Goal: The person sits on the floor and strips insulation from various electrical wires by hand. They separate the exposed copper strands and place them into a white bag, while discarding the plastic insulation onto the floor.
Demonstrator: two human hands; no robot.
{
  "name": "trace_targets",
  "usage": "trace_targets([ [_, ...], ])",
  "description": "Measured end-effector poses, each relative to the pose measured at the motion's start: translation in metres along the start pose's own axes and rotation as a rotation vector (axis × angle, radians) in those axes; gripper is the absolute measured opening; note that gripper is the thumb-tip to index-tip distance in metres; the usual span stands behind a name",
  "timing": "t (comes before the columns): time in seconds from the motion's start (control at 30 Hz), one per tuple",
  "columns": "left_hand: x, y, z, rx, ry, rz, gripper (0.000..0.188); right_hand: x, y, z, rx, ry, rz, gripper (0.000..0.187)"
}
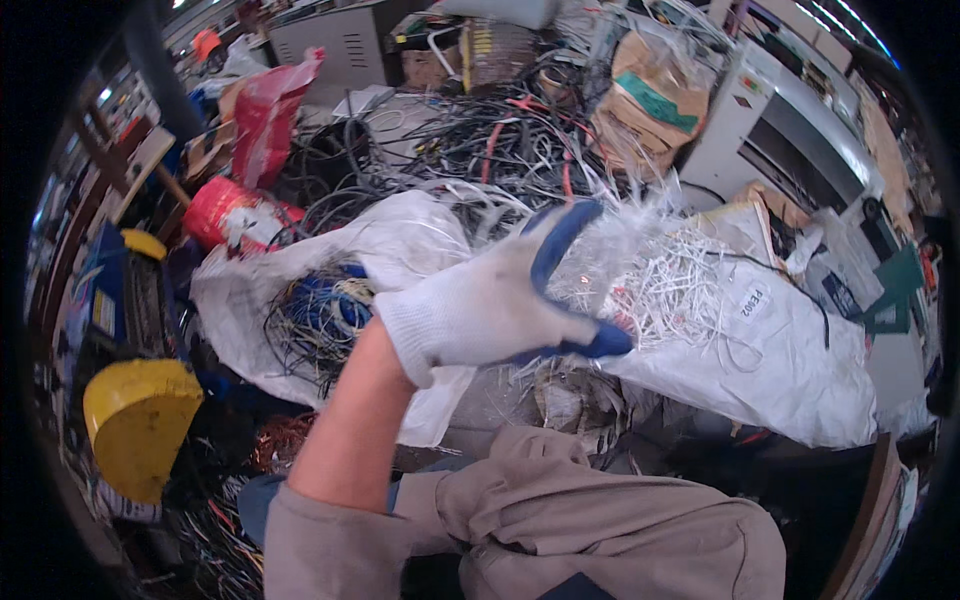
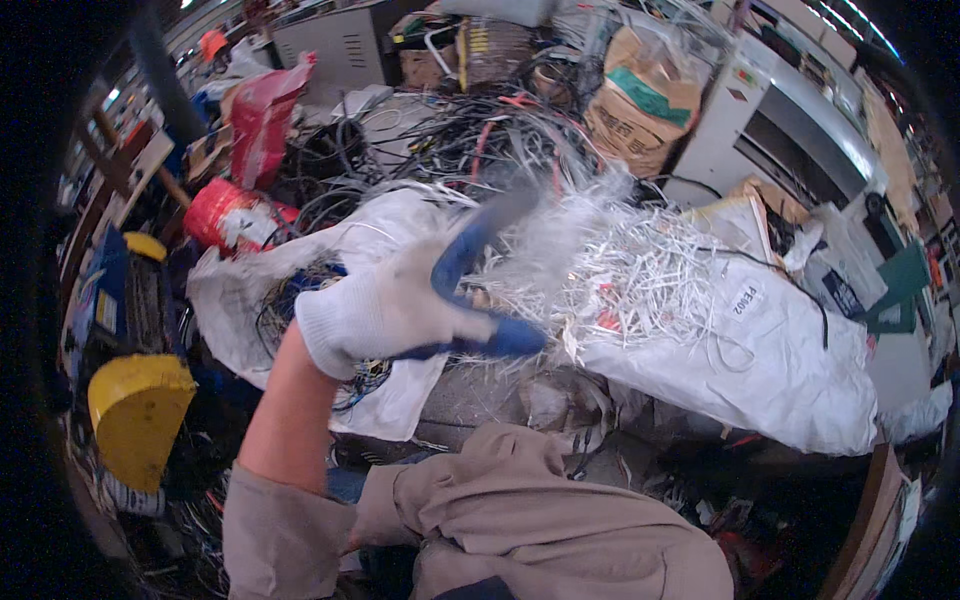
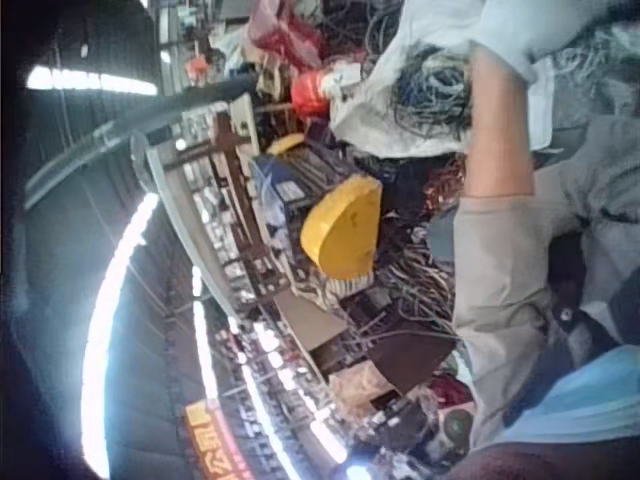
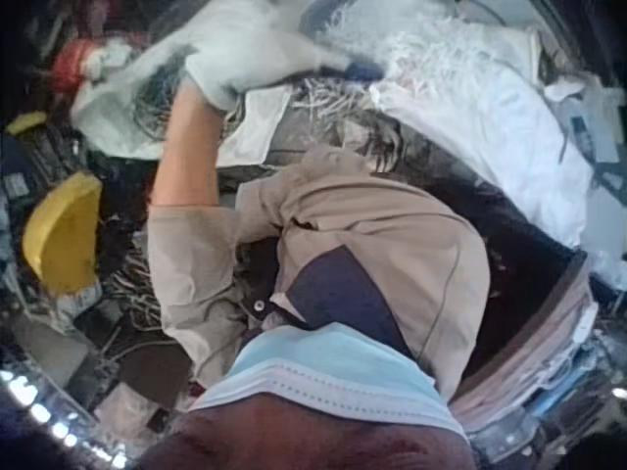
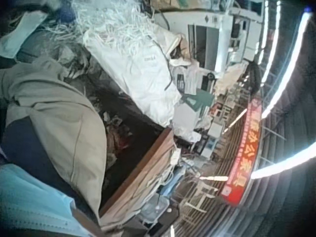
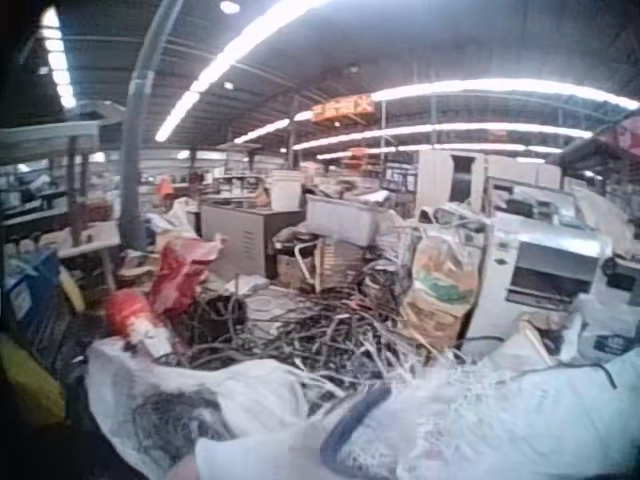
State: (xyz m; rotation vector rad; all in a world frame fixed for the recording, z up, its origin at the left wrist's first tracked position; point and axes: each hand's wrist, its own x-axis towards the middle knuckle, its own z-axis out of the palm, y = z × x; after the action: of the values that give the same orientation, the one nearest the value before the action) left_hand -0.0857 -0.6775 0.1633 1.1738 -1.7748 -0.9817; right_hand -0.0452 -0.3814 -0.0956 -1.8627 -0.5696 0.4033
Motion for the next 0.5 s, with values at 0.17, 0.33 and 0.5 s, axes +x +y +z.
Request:
trace_targets([
  [0.17,-0.019,-0.016,-0.033,-0.356,0.009,-0.312,0.057,-0.007,0.006,-0.034,0.081,0.13,-0.061,0.03],
  [0.33,-0.107,-0.01,-0.052,-0.304,0.486,-0.273,0.027,0.002,0.002,-0.063,0.207,0.325,-0.149,0.034],
  [0.5,-0.305,0.04,-0.053,-0.018,1.248,-0.377,0.02,-0.023,-0.049,-0.124,0.17,0.647,-0.117,0.053],
])
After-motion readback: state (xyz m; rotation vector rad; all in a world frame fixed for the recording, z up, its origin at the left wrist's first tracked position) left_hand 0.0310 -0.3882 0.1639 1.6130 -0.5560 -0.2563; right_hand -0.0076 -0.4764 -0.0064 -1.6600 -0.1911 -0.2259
